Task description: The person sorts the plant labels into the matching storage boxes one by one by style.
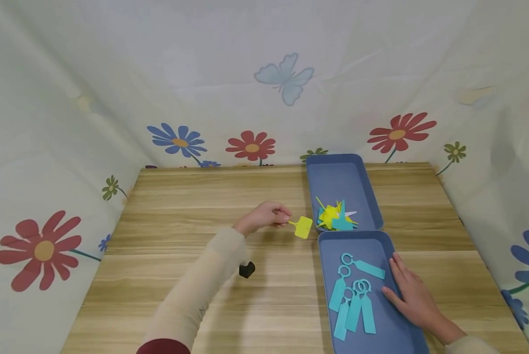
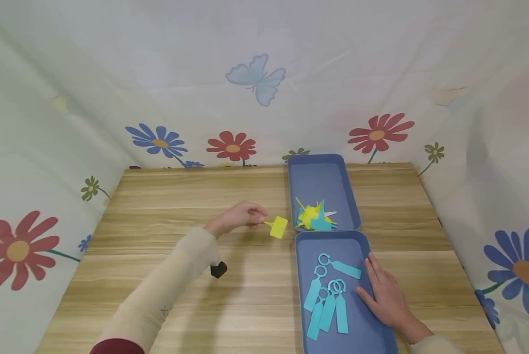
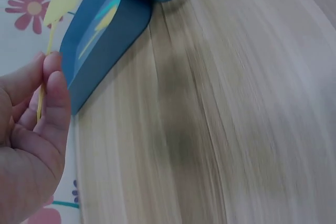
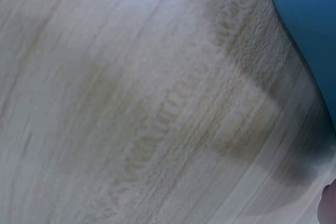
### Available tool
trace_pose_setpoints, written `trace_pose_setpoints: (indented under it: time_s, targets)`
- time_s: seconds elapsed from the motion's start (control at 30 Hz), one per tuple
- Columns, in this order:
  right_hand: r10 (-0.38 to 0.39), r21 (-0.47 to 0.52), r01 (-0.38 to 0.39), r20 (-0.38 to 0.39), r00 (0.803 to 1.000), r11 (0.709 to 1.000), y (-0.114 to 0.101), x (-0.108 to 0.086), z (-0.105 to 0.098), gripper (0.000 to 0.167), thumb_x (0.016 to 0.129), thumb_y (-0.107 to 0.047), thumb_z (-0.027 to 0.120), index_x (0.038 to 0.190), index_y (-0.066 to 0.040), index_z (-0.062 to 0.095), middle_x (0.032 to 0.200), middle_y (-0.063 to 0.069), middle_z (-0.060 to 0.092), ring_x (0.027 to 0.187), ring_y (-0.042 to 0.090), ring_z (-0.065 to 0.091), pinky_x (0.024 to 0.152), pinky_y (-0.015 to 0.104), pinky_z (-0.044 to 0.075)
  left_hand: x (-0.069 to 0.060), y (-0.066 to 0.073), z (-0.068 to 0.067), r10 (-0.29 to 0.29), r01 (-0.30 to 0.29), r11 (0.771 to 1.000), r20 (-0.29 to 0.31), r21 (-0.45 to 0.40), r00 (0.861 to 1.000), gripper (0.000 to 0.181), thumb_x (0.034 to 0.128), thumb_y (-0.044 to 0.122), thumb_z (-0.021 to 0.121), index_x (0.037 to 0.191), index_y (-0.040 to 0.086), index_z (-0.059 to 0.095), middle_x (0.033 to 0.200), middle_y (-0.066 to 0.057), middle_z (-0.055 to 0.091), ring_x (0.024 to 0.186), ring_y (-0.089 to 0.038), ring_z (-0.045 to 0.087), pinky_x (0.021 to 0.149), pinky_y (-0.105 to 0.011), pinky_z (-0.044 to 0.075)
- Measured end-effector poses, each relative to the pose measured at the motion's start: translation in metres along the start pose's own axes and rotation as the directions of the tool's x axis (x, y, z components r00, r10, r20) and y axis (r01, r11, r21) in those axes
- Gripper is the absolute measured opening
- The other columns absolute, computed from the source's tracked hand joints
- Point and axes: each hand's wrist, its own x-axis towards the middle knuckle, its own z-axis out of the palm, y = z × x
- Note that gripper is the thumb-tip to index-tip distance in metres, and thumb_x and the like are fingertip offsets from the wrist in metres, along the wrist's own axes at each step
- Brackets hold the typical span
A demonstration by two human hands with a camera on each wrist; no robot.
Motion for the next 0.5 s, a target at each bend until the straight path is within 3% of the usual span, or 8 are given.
trace_pose_setpoints:
  time_s: [0.23,0.37,0.5]
  targets:
    - [0.008,0.011,-0.008,0.007,1.0,1.0,-0.002,0.0,-0.001,0.071,0.082,-0.027,0.06,0.137,0.003,0.025,0.148,0.013,0.014,0.133,-0.001,0.004,0.103,0.008,-0.01,0.022,0.004,0.026,0.023,-0.028,0.999,-0.107,-0.043,0.994,0.021,0.0866,0.009,0.054,0.1,-0.006,0.056,0.097,-0.03,0.057,0.07,-0.023,0.055,0.077,-0.042,0.05]
    - [0.013,0.016,-0.014,0.013,1.0,1.0,-0.001,0.0,-0.001,0.072,0.083,-0.027,0.059,0.138,0.001,0.023,0.148,0.012,0.013,0.133,-0.001,0.004,0.103,0.008,-0.01,0.031,0.009,0.04,0.042,-0.051,0.998,-0.185,-0.041,0.982,0.014,0.0849,0.011,0.058,0.088,-0.002,0.058,0.084,-0.024,0.06,0.061,-0.015,0.052,0.068,-0.034,0.052]
    - [0.014,0.015,-0.014,0.015,1.0,1.0,0.0,0.001,-0.001,0.072,0.083,-0.027,0.059,0.139,0.0,0.022,0.148,0.011,0.012,0.133,-0.001,0.004,0.102,0.008,-0.011,0.039,0.015,0.055,0.034,-0.054,0.996,-0.264,-0.068,0.964,0.014,0.0833,0.011,0.06,0.085,-0.003,0.059,0.072,-0.013,0.06,0.056,-0.009,0.052,0.069,-0.035,0.053]
